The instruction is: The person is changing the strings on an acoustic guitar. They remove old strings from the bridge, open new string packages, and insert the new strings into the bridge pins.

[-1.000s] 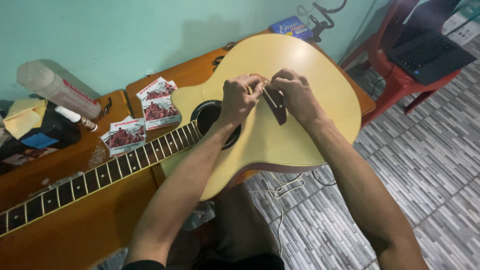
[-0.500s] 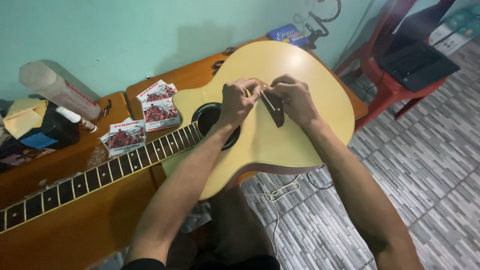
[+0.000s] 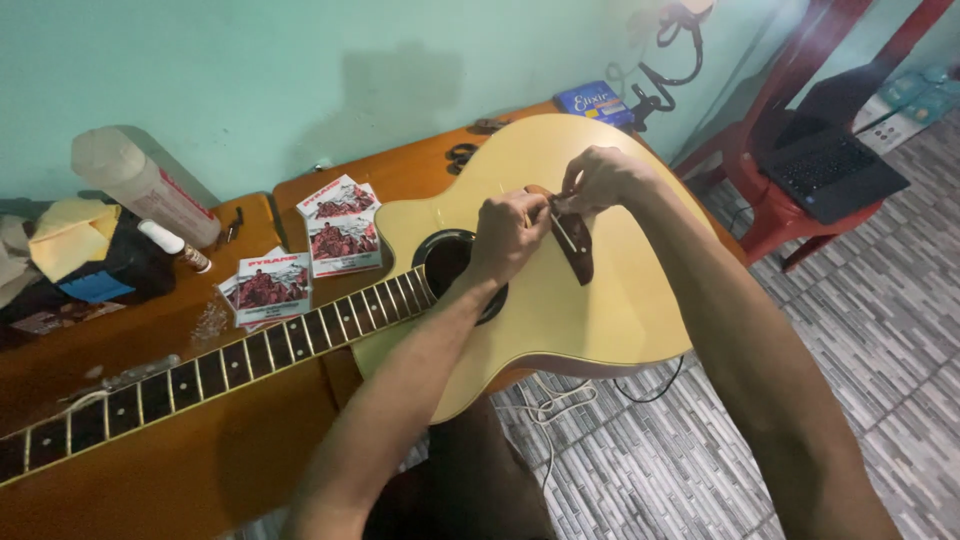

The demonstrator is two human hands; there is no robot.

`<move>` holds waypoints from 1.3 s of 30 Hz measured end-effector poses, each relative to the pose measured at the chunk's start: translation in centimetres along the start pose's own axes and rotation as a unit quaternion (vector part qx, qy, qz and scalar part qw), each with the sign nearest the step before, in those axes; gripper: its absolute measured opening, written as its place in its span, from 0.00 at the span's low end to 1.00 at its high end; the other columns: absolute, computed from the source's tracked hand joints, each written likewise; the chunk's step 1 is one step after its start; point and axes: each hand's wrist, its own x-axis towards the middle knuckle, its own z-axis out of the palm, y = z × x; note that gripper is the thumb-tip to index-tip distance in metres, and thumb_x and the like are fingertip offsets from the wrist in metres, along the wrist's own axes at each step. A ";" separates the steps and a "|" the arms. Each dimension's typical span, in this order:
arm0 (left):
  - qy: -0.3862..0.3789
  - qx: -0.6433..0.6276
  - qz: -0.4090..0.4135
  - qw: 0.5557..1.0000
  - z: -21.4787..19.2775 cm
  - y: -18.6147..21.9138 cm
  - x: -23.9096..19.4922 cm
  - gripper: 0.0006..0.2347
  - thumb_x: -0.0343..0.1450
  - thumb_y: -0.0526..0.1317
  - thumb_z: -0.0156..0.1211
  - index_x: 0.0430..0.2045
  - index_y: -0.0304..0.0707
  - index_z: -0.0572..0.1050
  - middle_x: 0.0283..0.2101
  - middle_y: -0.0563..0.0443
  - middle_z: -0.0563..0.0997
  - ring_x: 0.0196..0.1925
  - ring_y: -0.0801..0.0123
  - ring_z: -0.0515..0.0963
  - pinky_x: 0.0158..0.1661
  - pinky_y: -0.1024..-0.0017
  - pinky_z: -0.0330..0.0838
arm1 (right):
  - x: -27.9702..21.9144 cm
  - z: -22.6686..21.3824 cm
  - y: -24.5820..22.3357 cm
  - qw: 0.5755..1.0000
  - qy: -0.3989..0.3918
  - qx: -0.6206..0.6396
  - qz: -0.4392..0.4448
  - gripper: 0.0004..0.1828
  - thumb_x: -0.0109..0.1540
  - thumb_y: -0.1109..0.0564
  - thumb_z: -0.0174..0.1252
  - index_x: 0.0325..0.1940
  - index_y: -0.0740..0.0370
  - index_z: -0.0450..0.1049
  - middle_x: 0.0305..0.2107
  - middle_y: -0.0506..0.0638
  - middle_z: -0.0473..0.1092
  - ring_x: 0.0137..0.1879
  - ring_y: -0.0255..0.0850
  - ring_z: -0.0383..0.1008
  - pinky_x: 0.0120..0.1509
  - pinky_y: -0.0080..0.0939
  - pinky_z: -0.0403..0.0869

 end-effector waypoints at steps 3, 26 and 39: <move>0.006 0.026 -0.027 0.999 -0.7 1.2 0.0 0.08 0.69 0.38 0.61 0.18 0.45 0.76 0.19 0.50 0.77 0.27 0.59 0.81 0.33 0.68 0.77 | 1.2 0.2 -1.1 0.998 -0.008 -0.028 0.052 0.18 0.49 0.47 0.72 0.43 0.40 0.84 0.37 0.44 0.81 0.45 0.46 0.83 0.49 0.50 0.82; 0.020 -0.029 -0.139 0.990 -2.6 2.6 2.3 0.09 0.68 0.39 0.67 0.15 0.45 0.78 0.17 0.53 0.77 0.24 0.68 0.80 0.27 0.75 0.76 | 5.1 2.6 -0.6 0.999 -0.008 -0.009 0.034 0.21 0.45 0.49 0.79 0.38 0.58 0.84 0.36 0.62 0.78 0.44 0.57 0.82 0.46 0.52 0.82; 0.033 -0.005 -0.094 0.995 -1.5 1.6 1.5 0.10 0.69 0.37 0.62 0.14 0.46 0.76 0.17 0.49 0.77 0.25 0.60 0.80 0.28 0.70 0.75 | 1.7 1.8 -1.0 0.999 0.032 0.033 -0.013 0.17 0.52 0.50 0.75 0.38 0.61 0.80 0.36 0.62 0.77 0.49 0.61 0.80 0.54 0.58 0.79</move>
